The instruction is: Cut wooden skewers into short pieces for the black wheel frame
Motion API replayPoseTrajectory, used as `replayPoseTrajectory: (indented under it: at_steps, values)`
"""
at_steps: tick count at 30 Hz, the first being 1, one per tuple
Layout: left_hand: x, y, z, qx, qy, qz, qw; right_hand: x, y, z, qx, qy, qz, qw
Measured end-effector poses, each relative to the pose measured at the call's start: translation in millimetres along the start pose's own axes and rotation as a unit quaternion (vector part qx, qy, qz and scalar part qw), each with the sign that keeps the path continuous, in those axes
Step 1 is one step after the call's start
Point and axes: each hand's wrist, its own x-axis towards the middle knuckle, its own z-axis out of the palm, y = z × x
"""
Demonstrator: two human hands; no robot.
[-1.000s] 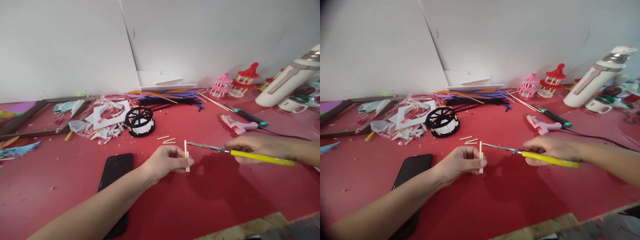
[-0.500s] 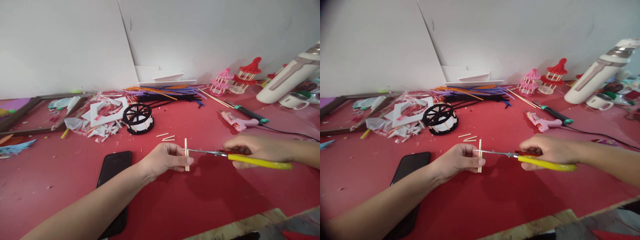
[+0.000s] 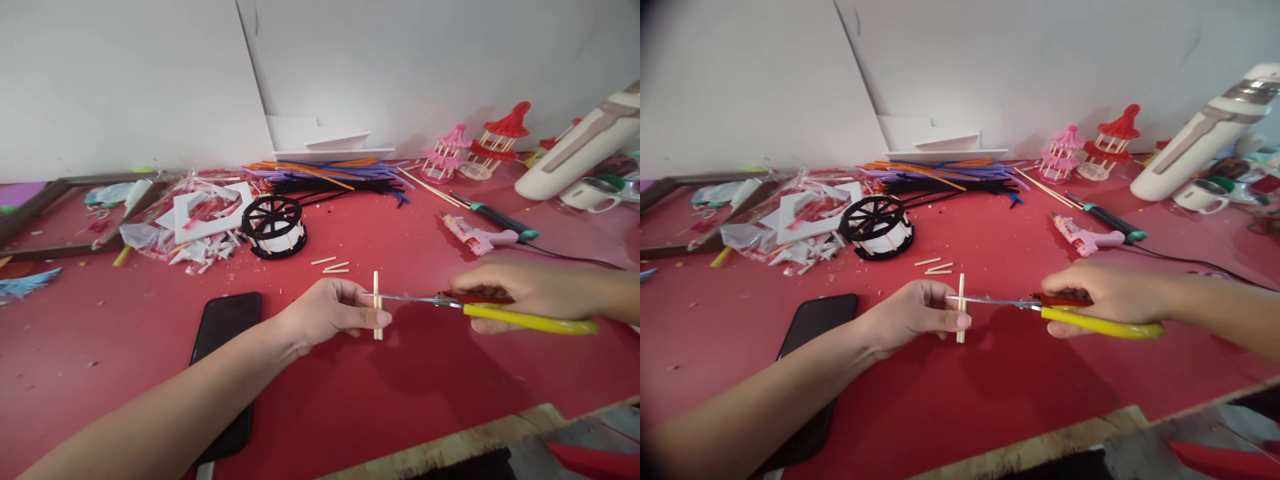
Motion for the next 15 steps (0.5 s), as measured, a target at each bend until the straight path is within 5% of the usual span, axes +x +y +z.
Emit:
replayPoseTrajectory:
  at_steps: [15]
  values:
    - [0.1, 0.7, 0.9, 0.005, 0.002, 0.0, 1.0, -1.2, 0.0, 2.8, -0.058, 0.008, 0.04, 0.997]
